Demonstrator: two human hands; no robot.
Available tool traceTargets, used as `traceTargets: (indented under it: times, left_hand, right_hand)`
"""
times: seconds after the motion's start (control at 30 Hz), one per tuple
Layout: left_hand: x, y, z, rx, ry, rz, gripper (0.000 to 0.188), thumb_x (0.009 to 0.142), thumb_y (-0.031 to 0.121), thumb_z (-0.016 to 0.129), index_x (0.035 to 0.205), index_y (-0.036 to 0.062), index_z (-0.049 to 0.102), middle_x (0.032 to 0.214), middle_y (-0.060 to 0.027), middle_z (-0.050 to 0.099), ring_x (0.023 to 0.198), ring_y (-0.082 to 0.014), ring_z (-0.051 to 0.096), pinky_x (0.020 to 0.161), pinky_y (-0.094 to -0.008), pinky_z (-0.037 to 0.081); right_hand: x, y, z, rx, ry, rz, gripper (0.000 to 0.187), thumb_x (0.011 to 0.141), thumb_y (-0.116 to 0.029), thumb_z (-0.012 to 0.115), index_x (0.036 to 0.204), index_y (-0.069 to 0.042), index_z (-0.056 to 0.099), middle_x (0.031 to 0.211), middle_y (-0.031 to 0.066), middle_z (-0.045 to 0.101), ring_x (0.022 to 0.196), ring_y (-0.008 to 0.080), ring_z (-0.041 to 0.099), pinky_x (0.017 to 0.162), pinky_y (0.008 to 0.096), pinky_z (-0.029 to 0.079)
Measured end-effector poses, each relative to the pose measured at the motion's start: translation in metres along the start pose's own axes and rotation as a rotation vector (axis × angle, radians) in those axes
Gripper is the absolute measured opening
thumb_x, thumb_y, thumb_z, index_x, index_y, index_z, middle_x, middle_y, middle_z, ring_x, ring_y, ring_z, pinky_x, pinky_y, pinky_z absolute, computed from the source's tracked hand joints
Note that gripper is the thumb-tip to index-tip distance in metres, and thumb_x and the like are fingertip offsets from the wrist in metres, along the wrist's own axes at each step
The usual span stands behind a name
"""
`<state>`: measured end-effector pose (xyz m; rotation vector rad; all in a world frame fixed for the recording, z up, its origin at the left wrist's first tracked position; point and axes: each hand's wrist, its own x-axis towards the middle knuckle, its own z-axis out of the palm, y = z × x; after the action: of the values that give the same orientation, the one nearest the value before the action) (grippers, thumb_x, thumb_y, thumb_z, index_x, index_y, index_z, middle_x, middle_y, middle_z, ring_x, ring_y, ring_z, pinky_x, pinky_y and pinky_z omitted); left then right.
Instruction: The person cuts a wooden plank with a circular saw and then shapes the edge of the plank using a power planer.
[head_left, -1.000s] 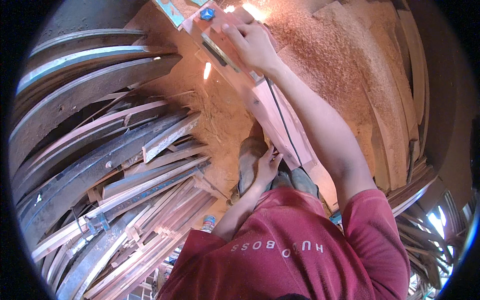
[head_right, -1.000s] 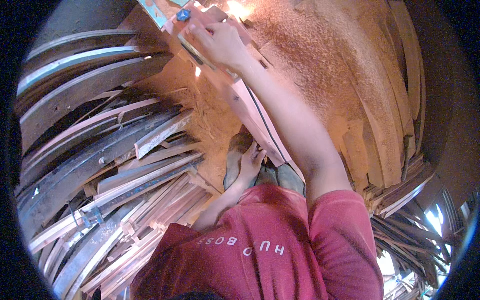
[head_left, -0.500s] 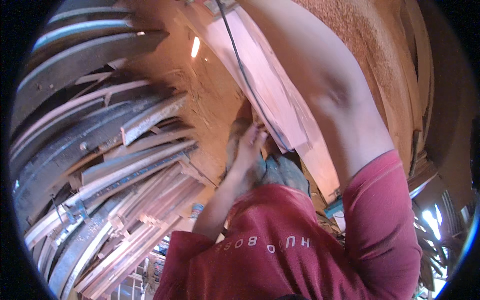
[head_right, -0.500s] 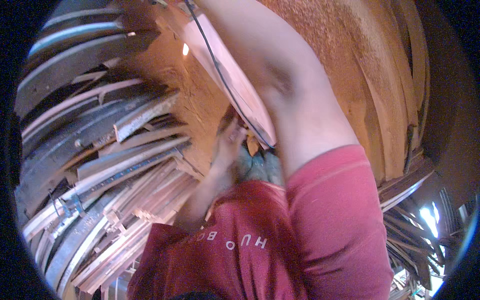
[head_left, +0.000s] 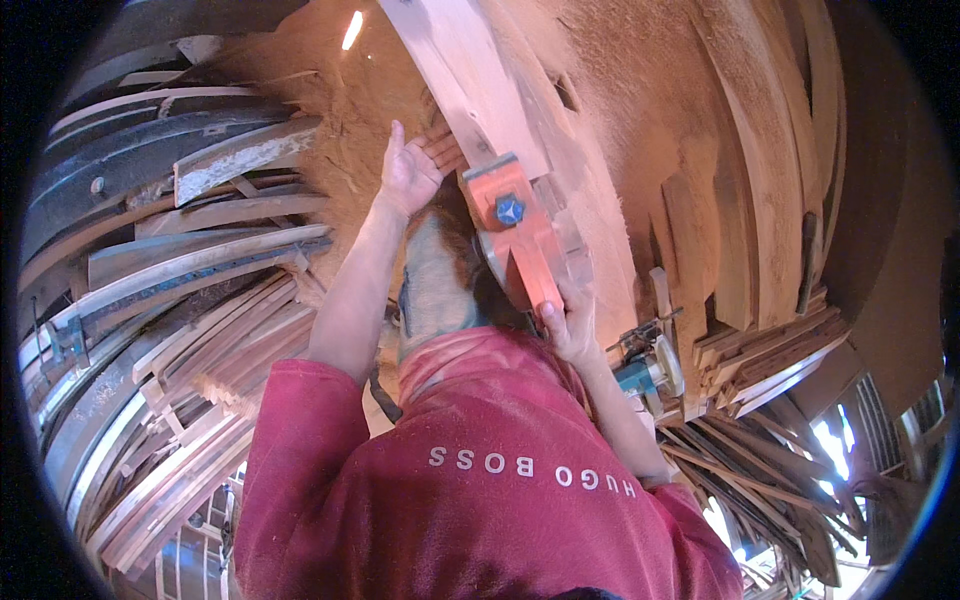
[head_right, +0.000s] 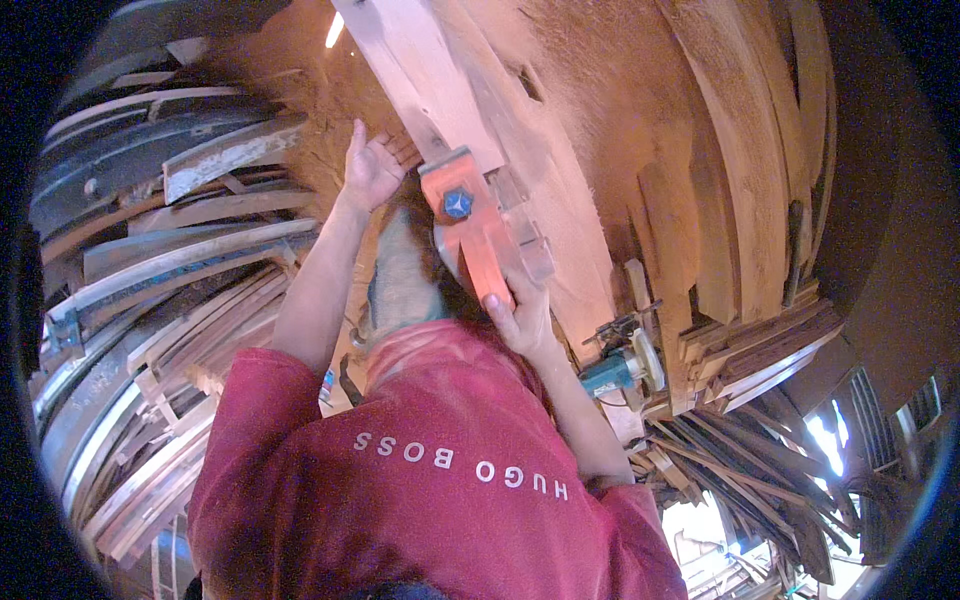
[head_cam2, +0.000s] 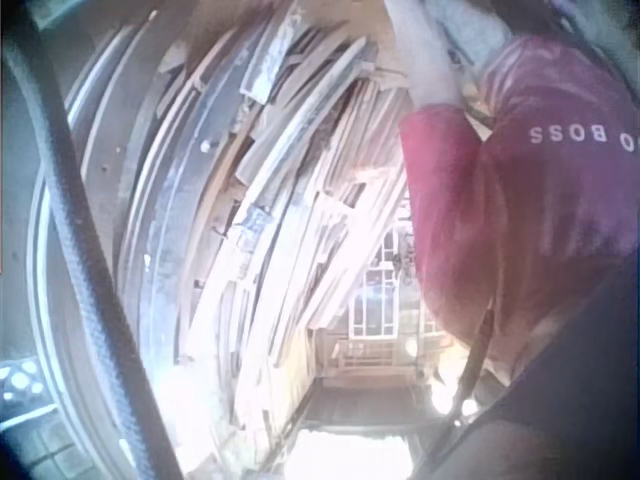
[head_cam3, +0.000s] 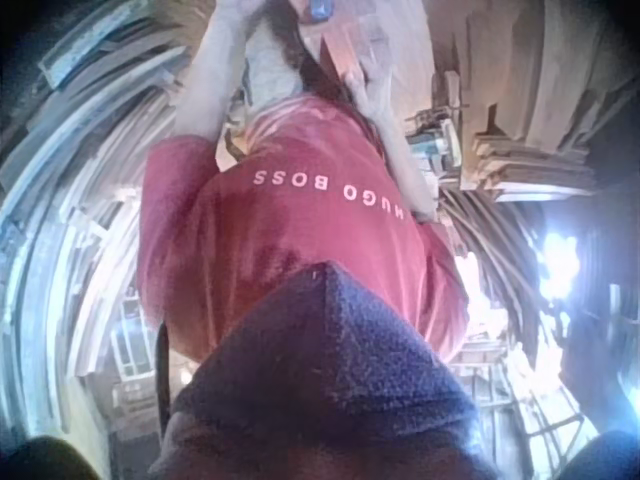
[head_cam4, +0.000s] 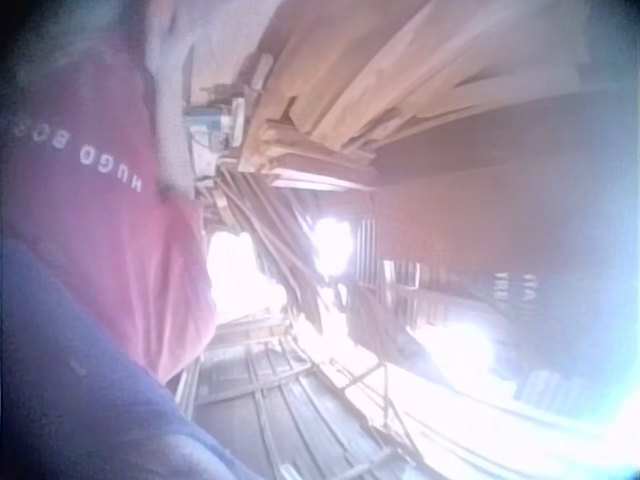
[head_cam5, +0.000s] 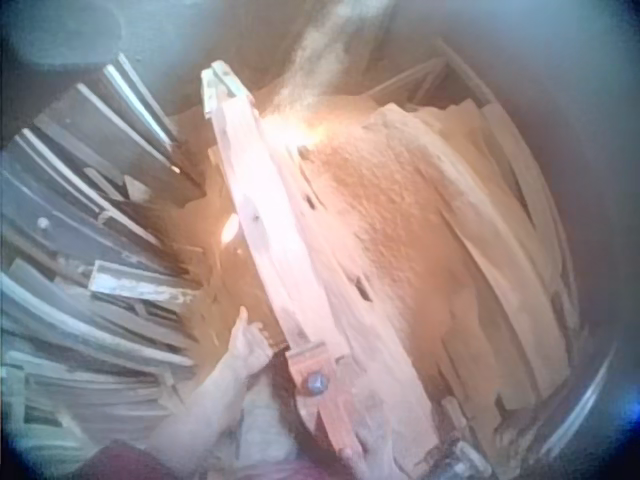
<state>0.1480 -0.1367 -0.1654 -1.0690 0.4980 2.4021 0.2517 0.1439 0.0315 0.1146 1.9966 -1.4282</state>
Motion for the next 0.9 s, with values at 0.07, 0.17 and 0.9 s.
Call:
traceTargets:
  times: [0.07,0.17,0.9]
  left_hand:
    - [0.001,-0.003,0.004,-0.054,0.037,0.019,0.083,0.096,0.072,0.037,0.125,-0.0046,0.051,0.12,-0.0231,0.062,0.113,-0.0365,0.059,0.105,-0.0484,0.044]
    - [0.004,-0.002,-0.002,-0.071,-0.027,0.001,0.084,0.096,0.073,0.037,0.126,-0.0039,0.051,0.118,-0.0226,0.062,0.113,-0.0354,0.059,0.105,-0.0489,0.044]
    - [0.003,0.026,0.007,-0.139,-0.082,-0.269,0.08,0.096,0.074,0.032,0.136,0.0078,0.051,0.125,-0.012,0.065,0.104,-0.0263,0.067,0.095,-0.041,0.049]
  right_hand:
    - [-0.011,0.011,0.004,0.027,0.061,0.011,0.05,0.095,-0.041,0.06,0.114,0.006,0.063,0.094,0.021,0.067,0.087,0.0299,0.065,0.078,0.0399,0.05]
    - [0.006,0.006,0.005,-0.013,0.068,-0.033,0.049,0.096,-0.04,0.06,0.115,0.005,0.063,0.093,0.0201,0.067,0.086,0.0283,0.065,0.077,0.0392,0.051]
    - [0.311,-0.189,0.041,-0.015,0.126,-0.058,0.043,0.096,-0.038,0.06,0.108,0.004,0.067,0.089,0.0242,0.069,0.084,0.0337,0.071,0.075,0.0402,0.053]
